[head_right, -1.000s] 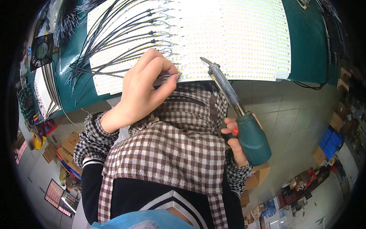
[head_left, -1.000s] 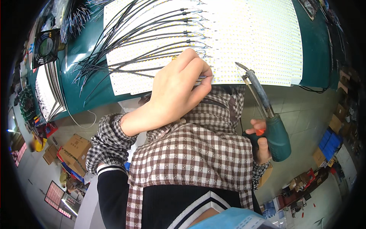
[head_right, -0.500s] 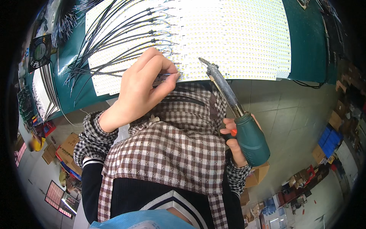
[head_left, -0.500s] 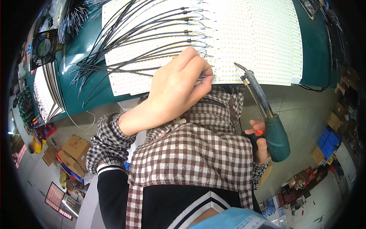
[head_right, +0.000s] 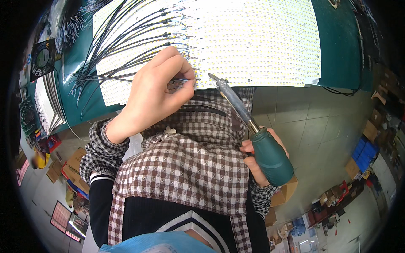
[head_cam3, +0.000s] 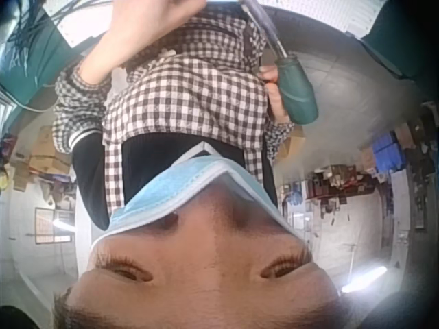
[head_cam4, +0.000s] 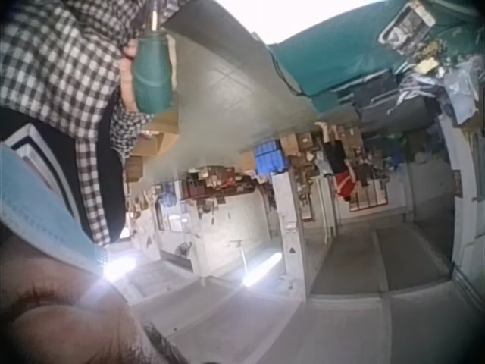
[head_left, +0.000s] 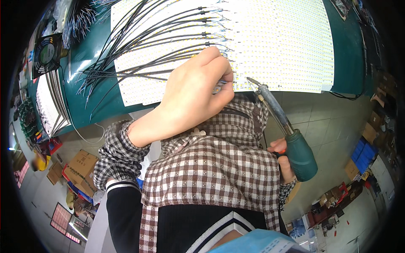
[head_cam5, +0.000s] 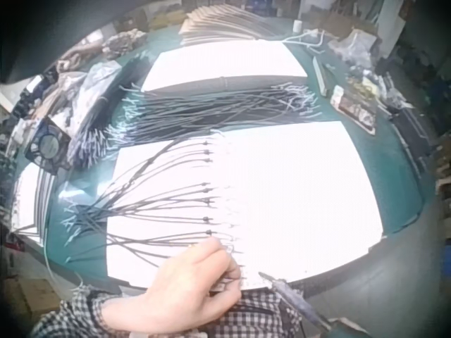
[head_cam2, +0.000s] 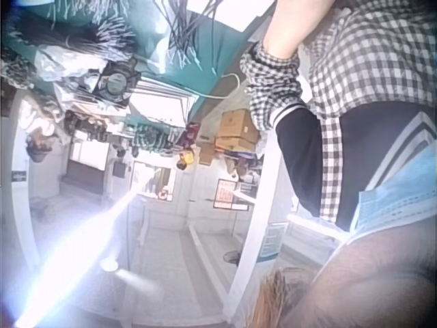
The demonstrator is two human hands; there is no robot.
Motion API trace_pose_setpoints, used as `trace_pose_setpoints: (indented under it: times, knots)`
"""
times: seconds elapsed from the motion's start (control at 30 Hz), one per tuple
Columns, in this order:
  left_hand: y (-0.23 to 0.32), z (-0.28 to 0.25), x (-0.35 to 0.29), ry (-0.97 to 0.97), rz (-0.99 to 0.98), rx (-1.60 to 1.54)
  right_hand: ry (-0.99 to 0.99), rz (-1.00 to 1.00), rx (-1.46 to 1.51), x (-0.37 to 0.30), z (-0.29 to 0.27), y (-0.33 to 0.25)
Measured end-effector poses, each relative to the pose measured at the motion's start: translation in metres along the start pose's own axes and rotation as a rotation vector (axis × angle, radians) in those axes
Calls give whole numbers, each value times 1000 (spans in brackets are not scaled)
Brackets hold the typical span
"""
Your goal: The person installs wiring harnesses and solders electronic components onto LED arrays. The soldering is performed with a soldering iron.
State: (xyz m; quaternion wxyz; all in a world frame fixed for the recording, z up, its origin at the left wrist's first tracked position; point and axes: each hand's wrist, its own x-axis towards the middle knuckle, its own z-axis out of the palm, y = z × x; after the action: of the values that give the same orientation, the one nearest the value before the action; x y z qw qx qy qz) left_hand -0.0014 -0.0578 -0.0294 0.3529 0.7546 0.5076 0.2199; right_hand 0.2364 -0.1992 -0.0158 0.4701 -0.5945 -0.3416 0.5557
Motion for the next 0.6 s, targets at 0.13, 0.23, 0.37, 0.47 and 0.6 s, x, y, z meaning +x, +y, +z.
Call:
trace_pose_setpoints:
  times: [0.13,0.23,0.37,0.47,0.6]
  knots:
    - [1,2,-4,-8,-29,22,-93,-74,-32,1,-9,16]
    - [-1,-1,-1,-14,-6,-27,-100,-60,-56,1,-5,8]
    - [0,0,-2,-7,-4,-9,-94,-10,-48,2,-4,7]
    - [1,1,-2,10,10,22,-115,-89,-103,4,-4,7]
    - [0,-1,-1,-9,4,8,-167,-89,-209,6,-7,4]
